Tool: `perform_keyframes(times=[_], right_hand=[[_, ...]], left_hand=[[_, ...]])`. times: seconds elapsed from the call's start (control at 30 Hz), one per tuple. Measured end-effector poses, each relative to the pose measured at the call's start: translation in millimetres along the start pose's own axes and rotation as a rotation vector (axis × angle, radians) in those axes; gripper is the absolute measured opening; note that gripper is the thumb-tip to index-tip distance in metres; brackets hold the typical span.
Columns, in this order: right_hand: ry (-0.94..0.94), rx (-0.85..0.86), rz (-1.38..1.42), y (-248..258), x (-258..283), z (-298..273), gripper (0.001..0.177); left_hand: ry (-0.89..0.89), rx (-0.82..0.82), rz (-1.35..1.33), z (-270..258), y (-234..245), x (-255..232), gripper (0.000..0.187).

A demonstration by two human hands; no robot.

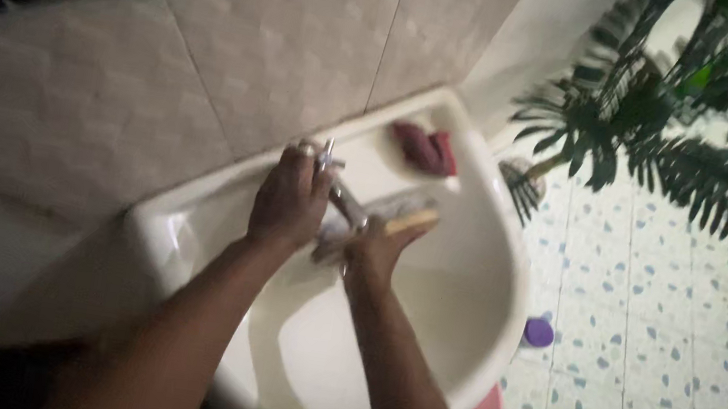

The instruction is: The person washes a scrub brush and a small cloth under running water in a bathroom sink. They repeatedly wet, scrub, and rinse the items, then wring them out and place them in the sink.

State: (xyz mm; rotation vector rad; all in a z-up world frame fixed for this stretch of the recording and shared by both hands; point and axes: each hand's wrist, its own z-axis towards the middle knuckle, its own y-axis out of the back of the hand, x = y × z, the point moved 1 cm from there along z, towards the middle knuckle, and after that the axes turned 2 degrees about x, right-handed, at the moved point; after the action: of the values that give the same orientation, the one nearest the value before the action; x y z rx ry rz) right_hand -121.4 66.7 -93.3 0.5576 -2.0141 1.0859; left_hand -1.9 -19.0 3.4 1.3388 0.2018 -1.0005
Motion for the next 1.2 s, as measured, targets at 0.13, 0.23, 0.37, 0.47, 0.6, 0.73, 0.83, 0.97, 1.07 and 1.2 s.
perform_keyframes(times=[0.13, 0.23, 0.37, 0.47, 0.6, 0.73, 0.83, 0.97, 1.07, 1.2], right_hand=[[0.079, -0.361, -0.62, -16, -42, -42, 0.093], [-0.171, -0.22, -0.341, -25, -39, -71, 0.102], [-0.008, -0.218, -0.174, -5, -3, -9, 0.099], [0.041, -0.277, -0.347, -18, -51, -21, 0.093], [0.228, -0.183, -0.66, -24, -89, -58, 0.084], [0.105, -0.365, -0.114, 7, -39, 9, 0.083], [0.12, -0.52, -0.772, -14, -68, -27, 0.083], [-0.115, -0.279, -0.377, -19, -64, -76, 0.09], [-0.023, -0.415, -0.32, -15, -27, -27, 0.094], [0.141, -0.532, -0.547, -25, -54, -28, 0.097]], left_hand=[[-0.005, -0.018, -0.09, -6, 1, -2, 0.032], [0.03, 0.043, -0.066, 6, 8, -5, 0.032], [-0.067, -0.05, -0.059, -10, 4, -4, 0.031], [0.08, 0.004, -0.057, -4, 8, -3, 0.03], [0.031, -0.001, -0.094, -5, 10, -9, 0.024], [-0.061, -0.02, -0.006, -12, 4, 0, 0.028], [-0.066, -0.037, -0.04, -8, 5, 0, 0.026], [-0.048, -0.002, -0.098, -7, 15, -8, 0.026], [-0.124, -0.07, -0.067, 0, 10, -4, 0.028], [-0.129, -0.078, -0.037, -14, 3, -1, 0.024]])
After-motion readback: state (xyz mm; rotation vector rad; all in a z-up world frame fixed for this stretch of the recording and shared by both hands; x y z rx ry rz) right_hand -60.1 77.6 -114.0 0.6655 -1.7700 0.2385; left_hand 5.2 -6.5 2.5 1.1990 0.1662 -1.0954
